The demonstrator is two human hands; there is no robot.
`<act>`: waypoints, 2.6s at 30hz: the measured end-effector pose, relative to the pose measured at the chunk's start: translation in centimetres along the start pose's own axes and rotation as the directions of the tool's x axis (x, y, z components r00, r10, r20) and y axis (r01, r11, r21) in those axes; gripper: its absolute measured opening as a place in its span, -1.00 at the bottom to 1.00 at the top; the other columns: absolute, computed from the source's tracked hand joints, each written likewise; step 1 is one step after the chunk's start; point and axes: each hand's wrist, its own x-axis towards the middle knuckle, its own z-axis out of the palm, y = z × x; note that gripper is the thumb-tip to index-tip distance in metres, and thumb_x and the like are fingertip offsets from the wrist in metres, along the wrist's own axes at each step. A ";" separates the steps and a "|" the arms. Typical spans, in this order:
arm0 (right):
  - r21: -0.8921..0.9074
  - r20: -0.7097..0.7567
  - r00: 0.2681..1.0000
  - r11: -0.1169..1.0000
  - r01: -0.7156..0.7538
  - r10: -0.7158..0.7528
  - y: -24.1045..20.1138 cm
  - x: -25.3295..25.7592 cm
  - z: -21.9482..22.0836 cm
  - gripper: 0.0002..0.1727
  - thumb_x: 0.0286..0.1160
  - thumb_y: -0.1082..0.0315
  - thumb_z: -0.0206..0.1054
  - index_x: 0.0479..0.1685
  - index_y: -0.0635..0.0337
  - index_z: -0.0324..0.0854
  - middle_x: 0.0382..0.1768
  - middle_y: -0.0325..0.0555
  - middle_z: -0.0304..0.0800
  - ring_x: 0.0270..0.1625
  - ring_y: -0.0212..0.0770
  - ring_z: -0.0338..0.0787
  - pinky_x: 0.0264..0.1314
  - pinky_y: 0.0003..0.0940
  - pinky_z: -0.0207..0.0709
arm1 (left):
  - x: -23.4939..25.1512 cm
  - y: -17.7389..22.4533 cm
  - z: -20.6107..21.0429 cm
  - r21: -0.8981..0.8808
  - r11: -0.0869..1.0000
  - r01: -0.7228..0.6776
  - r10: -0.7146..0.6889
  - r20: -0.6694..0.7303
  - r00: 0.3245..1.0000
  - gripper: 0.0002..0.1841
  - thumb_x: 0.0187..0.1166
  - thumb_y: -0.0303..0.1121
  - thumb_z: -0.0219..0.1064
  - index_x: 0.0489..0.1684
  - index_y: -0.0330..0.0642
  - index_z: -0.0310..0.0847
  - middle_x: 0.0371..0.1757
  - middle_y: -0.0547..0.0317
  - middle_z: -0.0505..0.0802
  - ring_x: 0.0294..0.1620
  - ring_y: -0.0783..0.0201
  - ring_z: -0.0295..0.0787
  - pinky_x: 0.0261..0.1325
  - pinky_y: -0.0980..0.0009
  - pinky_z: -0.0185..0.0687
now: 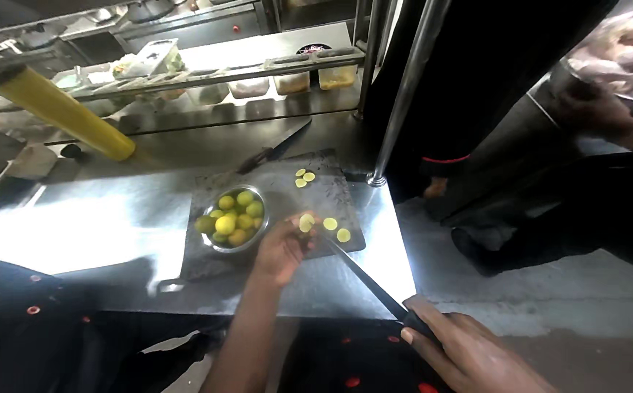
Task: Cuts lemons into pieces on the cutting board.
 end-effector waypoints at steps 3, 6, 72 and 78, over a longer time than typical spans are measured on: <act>-0.013 0.006 1.000 1.000 -0.004 0.004 -0.1 0.1 0.0 -0.58 0.75 -0.08 0.11 0.21 0.06 0.52 -0.60 -0.03 0.63 -0.52 0.10 0.74 -0.48 0.14 0.57 | -0.1 0.1 -0.1 0.005 1.000 -0.006 0.006 0.001 1.000 -0.66 0.73 -0.28 0.05 0.11 -0.17 0.76 0.06 0.01 0.86 -0.25 0.34 0.80 -0.25 0.50 0.71; -0.022 0.013 1.000 1.000 0.003 -0.003 -0.2 0.1 -0.2 -0.58 0.75 -0.09 0.11 0.20 0.05 0.53 -0.61 -0.05 0.63 -0.53 0.09 0.74 -0.49 0.13 0.56 | -0.1 0.2 -0.2 0.013 1.000 -0.004 0.004 0.005 1.000 -0.68 0.71 -0.28 0.09 0.13 -0.17 0.76 0.08 0.01 0.86 -0.23 0.34 0.80 -0.23 0.50 0.71; 0.183 0.074 0.993 0.977 -0.109 0.097 3.4 -0.8 1.9 -0.55 0.72 -0.09 0.17 0.25 0.07 0.51 -0.48 0.02 0.72 -0.39 0.12 0.80 -0.32 0.20 0.64 | 2.0 2.6 0.4 0.982 0.163 -0.095 0.346 0.033 0.938 -0.90 0.69 -0.43 0.29 -0.03 -0.21 0.69 -0.13 0.03 0.87 -0.28 0.13 0.85 -0.18 0.08 0.83; 0.216 0.120 0.992 0.976 0.015 -0.042 2.3 1.3 1.4 -0.57 0.74 -0.04 0.20 0.25 0.13 0.51 -0.45 0.05 0.73 -0.38 0.11 0.80 -0.32 0.21 0.63 | 0.6 2.7 -1.1 0.792 0.595 -0.135 0.076 0.111 0.991 -0.73 0.56 -0.56 0.33 0.17 -0.20 0.71 0.05 0.07 0.89 -0.08 0.19 0.87 -0.01 0.28 0.82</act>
